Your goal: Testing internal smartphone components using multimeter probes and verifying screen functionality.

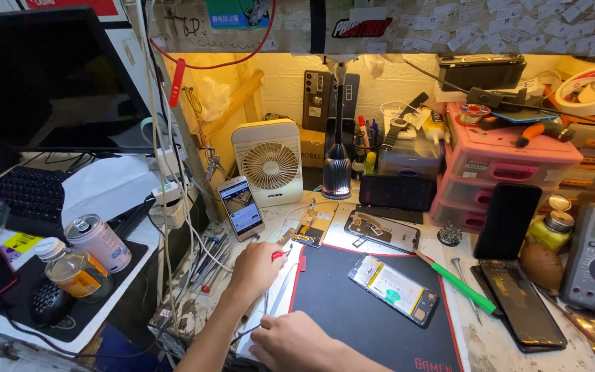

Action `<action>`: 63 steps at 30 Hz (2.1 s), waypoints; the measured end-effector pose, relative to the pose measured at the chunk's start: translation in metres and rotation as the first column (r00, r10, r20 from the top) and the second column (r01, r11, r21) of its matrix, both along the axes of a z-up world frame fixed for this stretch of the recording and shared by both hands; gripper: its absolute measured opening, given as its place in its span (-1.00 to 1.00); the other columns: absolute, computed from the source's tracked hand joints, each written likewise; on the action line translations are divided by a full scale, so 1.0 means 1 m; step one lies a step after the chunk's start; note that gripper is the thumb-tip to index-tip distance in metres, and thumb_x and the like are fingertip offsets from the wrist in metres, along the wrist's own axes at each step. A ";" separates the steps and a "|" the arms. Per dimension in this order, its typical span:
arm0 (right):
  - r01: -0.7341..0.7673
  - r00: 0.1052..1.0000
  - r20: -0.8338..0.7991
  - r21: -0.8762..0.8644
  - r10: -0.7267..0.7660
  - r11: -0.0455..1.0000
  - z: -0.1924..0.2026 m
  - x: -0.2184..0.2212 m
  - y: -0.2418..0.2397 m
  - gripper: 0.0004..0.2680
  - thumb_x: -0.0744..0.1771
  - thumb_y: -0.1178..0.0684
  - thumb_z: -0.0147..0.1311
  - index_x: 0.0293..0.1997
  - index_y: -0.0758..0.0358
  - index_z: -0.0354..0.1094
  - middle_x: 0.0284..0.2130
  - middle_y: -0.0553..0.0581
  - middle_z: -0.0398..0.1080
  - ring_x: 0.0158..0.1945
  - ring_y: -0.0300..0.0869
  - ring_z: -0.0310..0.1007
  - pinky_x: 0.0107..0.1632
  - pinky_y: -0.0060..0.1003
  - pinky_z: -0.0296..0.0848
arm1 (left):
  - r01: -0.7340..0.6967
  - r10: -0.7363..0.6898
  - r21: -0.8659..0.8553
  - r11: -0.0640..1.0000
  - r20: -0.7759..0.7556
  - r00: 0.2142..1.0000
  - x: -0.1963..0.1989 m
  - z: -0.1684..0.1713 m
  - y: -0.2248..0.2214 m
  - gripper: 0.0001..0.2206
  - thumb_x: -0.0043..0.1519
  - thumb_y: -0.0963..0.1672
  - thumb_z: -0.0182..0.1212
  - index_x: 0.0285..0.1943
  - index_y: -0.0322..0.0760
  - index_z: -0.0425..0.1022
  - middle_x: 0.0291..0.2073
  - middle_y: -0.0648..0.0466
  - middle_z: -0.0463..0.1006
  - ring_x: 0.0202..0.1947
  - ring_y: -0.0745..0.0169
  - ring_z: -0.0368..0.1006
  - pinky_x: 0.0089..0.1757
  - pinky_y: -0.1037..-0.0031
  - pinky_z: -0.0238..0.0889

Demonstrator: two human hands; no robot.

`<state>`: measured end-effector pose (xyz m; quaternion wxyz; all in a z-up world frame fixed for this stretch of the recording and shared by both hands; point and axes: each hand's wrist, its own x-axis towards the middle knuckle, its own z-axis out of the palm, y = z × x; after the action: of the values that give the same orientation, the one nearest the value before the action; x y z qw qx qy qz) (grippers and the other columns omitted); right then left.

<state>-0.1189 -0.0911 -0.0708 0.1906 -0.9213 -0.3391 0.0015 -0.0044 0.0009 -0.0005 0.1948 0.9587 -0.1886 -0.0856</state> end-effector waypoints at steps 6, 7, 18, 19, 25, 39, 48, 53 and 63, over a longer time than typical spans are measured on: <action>-0.012 0.998 0.055 0.133 0.005 0.991 0.020 0.006 -0.047 -0.77 0.44 -0.04 -0.13 -0.17 0.18 0.47 -0.40 0.17 0.38 -0.43 0.14 0.39 -0.43 0.02 0.33 | -0.010 0.009 -0.044 0.999 -0.024 1.000 -0.005 0.001 0.003 -0.66 0.31 -0.09 0.27 -0.53 -0.22 0.31 -0.58 0.07 0.45 -0.54 0.21 0.27 -0.43 0.33 0.08; 0.032 0.998 0.056 0.148 -0.041 0.988 0.020 0.007 -0.048 -0.80 0.43 -0.03 -0.12 -0.16 0.17 0.45 -0.39 0.17 0.38 -0.43 0.14 0.38 -0.42 0.03 0.33 | -0.006 0.005 -0.061 0.998 -0.026 1.000 -0.004 -0.002 0.004 -0.79 0.29 -0.08 0.28 -0.38 -0.22 0.48 -0.35 0.04 0.54 -0.36 0.15 0.41 -0.32 0.32 0.23; 0.180 0.981 0.010 0.307 -0.192 0.934 0.009 0.014 -0.060 -0.88 0.39 0.06 0.00 -0.07 0.13 0.47 -0.28 0.12 0.41 -0.37 0.05 0.45 -0.32 -0.07 0.41 | -0.102 0.084 -0.163 0.981 -0.117 0.990 -0.008 -0.015 0.009 -0.72 0.27 -0.03 0.28 0.12 -0.15 0.59 -0.07 0.06 0.60 -0.09 0.18 0.50 -0.12 0.37 0.41; 0.192 0.979 0.009 0.304 -0.204 0.933 0.007 0.015 -0.059 -0.87 0.38 0.07 -0.02 -0.04 0.10 0.46 -0.28 0.14 0.40 -0.38 0.08 0.44 -0.33 -0.05 0.41 | -0.117 0.098 -0.166 0.979 -0.119 0.988 -0.008 -0.015 0.010 -0.69 0.28 -0.04 0.25 0.18 -0.14 0.56 0.01 0.06 0.57 -0.02 0.18 0.49 -0.04 0.36 0.41; 0.250 0.968 -0.036 0.219 -0.248 0.943 0.004 0.021 -0.054 -0.82 0.39 0.01 -0.02 0.06 0.02 0.46 -0.26 0.16 0.41 -0.34 0.11 0.45 -0.36 -0.01 0.39 | -0.187 0.160 -0.232 0.955 -0.129 0.979 -0.015 -0.009 0.017 -0.74 0.34 -0.04 0.13 0.15 -0.09 0.57 -0.04 0.11 0.56 -0.02 0.23 0.46 -0.04 0.39 0.38; 0.474 0.880 -0.120 0.163 -0.460 0.865 -0.001 0.029 -0.042 -0.85 0.42 -0.10 -0.11 -0.23 0.03 0.30 -0.38 0.08 0.43 -0.36 0.06 0.42 -0.35 -0.02 0.34 | -0.257 0.267 -0.477 0.841 -0.047 0.962 -0.008 -0.033 0.029 -0.78 0.34 -0.09 0.11 0.03 -0.18 0.62 -0.06 0.03 0.68 -0.06 0.16 0.60 -0.24 0.43 0.54; 0.561 0.819 -0.172 0.041 -0.547 0.827 0.009 0.034 -0.040 -0.80 0.42 -0.18 -0.18 -0.08 -0.03 0.36 -0.28 0.07 0.50 -0.27 0.07 0.49 -0.29 0.03 0.41 | -0.137 0.243 -0.573 0.808 0.113 0.963 -0.008 -0.044 0.032 -0.85 0.31 -0.13 0.14 -0.09 -0.21 0.62 -0.20 0.03 0.72 -0.20 0.17 0.66 -0.28 0.46 0.58; 0.578 0.808 -0.210 0.104 -0.550 0.809 0.004 0.037 -0.045 -0.87 0.38 -0.08 -0.04 -0.26 0.07 0.21 -0.36 0.15 0.49 -0.30 0.11 0.45 -0.31 0.02 0.36 | -0.098 0.214 -0.576 0.811 0.138 0.967 -0.007 -0.047 0.033 -0.88 0.29 -0.15 0.18 -0.09 -0.19 0.62 -0.21 0.06 0.72 -0.20 0.20 0.67 -0.26 0.50 0.58; 0.736 0.676 0.002 -0.050 -0.737 0.675 -0.002 0.041 -0.065 -0.84 0.33 -0.06 -0.08 -0.05 0.03 0.25 -0.30 0.13 0.29 -0.44 0.21 0.44 -0.47 0.10 0.34 | -0.138 0.226 -0.594 0.793 0.077 0.971 -0.008 -0.046 0.038 -0.85 0.32 -0.09 0.15 -0.04 -0.16 0.57 -0.19 0.05 0.71 -0.18 0.25 0.66 -0.44 0.52 0.52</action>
<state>-0.0781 -0.1562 -0.0725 0.1568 -0.9839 0.0621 -0.0591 -0.0127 0.0384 -0.0462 0.4731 0.8696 -0.1260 0.0648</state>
